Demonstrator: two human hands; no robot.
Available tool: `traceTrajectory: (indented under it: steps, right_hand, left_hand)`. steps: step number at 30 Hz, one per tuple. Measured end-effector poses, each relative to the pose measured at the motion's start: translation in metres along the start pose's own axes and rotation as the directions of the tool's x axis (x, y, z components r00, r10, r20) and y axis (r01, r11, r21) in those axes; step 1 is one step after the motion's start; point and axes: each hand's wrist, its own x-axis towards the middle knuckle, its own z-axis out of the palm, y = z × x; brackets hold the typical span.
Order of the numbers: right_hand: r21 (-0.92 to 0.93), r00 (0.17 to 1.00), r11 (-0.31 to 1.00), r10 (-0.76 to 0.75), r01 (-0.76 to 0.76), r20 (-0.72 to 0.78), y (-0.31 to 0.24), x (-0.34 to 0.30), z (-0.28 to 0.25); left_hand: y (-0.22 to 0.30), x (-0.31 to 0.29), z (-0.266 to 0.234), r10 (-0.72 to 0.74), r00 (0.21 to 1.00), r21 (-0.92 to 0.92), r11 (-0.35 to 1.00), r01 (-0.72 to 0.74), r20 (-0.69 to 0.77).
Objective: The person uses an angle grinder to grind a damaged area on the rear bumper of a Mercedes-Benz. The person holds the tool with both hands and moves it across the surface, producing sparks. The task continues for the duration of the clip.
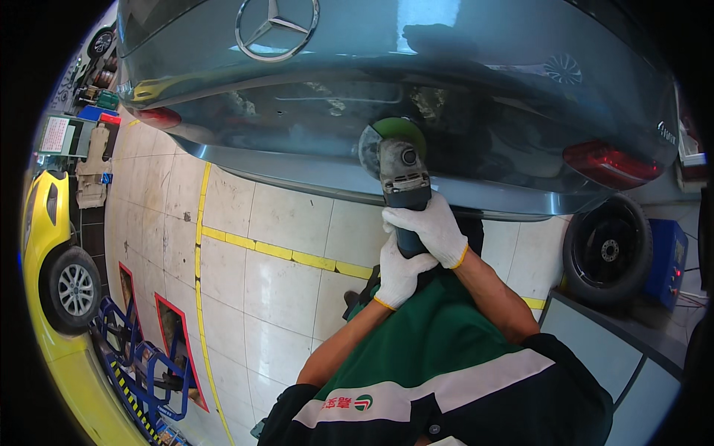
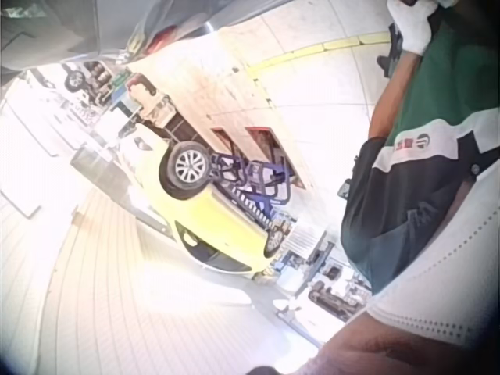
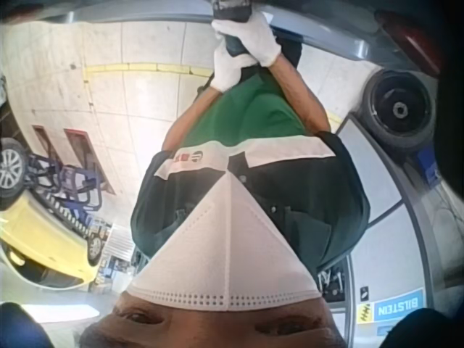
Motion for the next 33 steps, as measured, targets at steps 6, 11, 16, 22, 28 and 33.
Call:
traceTrajectory:
  steps: [6,11,16,22,28,33]
  right_hand:
    - [-0.054,0.999,0.998,-0.031,0.030,-0.025,0.005,0.001,-0.002]
    - [-0.015,1.000,1.000,0.026,-0.026,-0.008,0.008,0.003,-0.006]
    - [-0.034,0.999,0.999,-0.040,0.040,-0.008,0.006,0.005,-0.005]
    - [-0.025,0.999,0.999,-0.047,0.047,-0.012,0.006,0.004,-0.003]
    - [-0.027,1.000,1.000,0.004,-0.004,-0.003,0.011,0.005,-0.007]
    - [-0.012,1.000,1.000,-0.004,0.004,-0.014,0.015,0.008,-0.006]
  left_hand:
    - [-0.002,0.002,-0.001,-0.041,0.999,0.023,0.999,0.041,0.020]
    - [-0.002,0.004,0.001,-0.010,1.000,0.026,1.000,0.010,0.000]
    - [0.004,0.003,0.002,-0.007,1.000,0.053,0.999,0.007,-0.002]
    - [-0.002,0.003,0.000,-0.038,0.999,0.053,0.998,0.037,0.015]
    - [-0.005,0.006,0.000,-0.022,0.999,0.003,1.000,0.022,0.023]
    - [-0.009,0.004,-0.002,-0.039,0.999,0.022,0.999,0.038,0.008]
